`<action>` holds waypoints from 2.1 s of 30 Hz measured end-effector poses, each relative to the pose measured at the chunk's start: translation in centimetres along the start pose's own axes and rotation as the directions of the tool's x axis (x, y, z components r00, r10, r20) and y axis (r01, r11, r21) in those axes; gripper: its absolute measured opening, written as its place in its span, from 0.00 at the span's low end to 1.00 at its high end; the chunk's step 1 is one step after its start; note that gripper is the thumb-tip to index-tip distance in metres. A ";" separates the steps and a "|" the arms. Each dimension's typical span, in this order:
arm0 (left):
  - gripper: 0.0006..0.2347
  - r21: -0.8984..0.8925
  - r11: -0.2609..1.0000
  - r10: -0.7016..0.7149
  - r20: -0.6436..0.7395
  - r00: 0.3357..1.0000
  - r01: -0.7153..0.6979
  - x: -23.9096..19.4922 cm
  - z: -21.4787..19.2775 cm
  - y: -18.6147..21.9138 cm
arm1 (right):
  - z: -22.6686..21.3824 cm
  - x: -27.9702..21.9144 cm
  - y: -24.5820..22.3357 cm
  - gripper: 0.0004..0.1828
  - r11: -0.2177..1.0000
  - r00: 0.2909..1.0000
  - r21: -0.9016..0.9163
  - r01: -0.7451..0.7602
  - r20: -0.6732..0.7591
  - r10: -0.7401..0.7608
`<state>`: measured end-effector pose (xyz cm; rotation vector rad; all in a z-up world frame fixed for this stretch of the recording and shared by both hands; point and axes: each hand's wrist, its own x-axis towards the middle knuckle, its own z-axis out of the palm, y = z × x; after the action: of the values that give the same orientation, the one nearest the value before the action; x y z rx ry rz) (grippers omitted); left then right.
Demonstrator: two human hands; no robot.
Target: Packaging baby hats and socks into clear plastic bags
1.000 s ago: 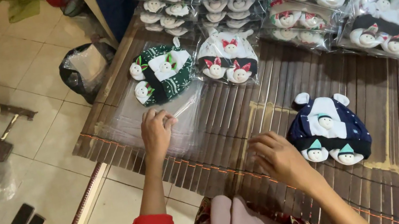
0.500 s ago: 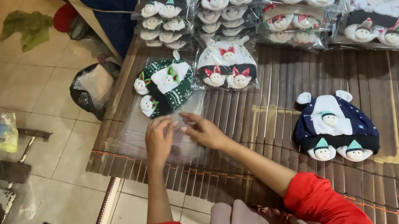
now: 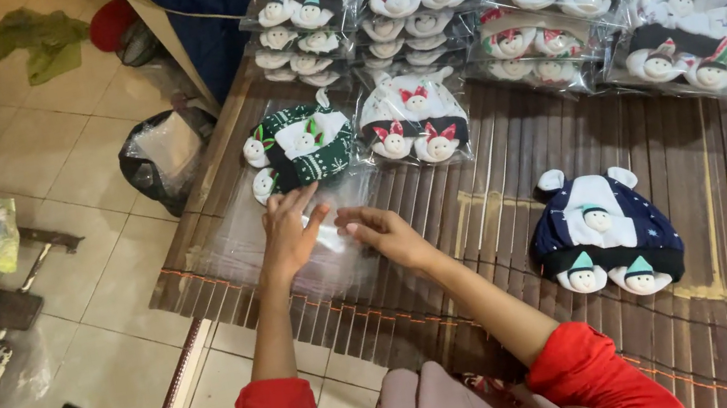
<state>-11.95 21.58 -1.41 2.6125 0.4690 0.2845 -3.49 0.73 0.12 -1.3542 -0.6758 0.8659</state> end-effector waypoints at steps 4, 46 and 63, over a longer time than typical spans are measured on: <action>0.23 0.038 0.997 -0.064 0.021 0.998 0.063 0.9 0.2 -0.8 | -0.5 -1.3 -0.6 0.20 0.998 0.999 0.040 -0.042 -0.019 0.042; 0.11 0.126 0.886 0.462 -0.174 0.870 -0.445 7.7 3.6 16.8 | -14.0 -24.7 -5.9 0.13 0.799 0.827 -0.601 0.003 -0.448 -0.340; 0.15 0.229 0.895 0.424 -0.166 0.890 -0.384 15.8 10.6 21.4 | -24.8 -25.0 1.8 0.32 0.560 0.581 -0.544 -0.625 -0.803 -0.132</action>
<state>11.42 5.34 1.45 2.8672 0.0042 0.6929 3.51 -33.71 -2.77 -2.5290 -0.0678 0.0270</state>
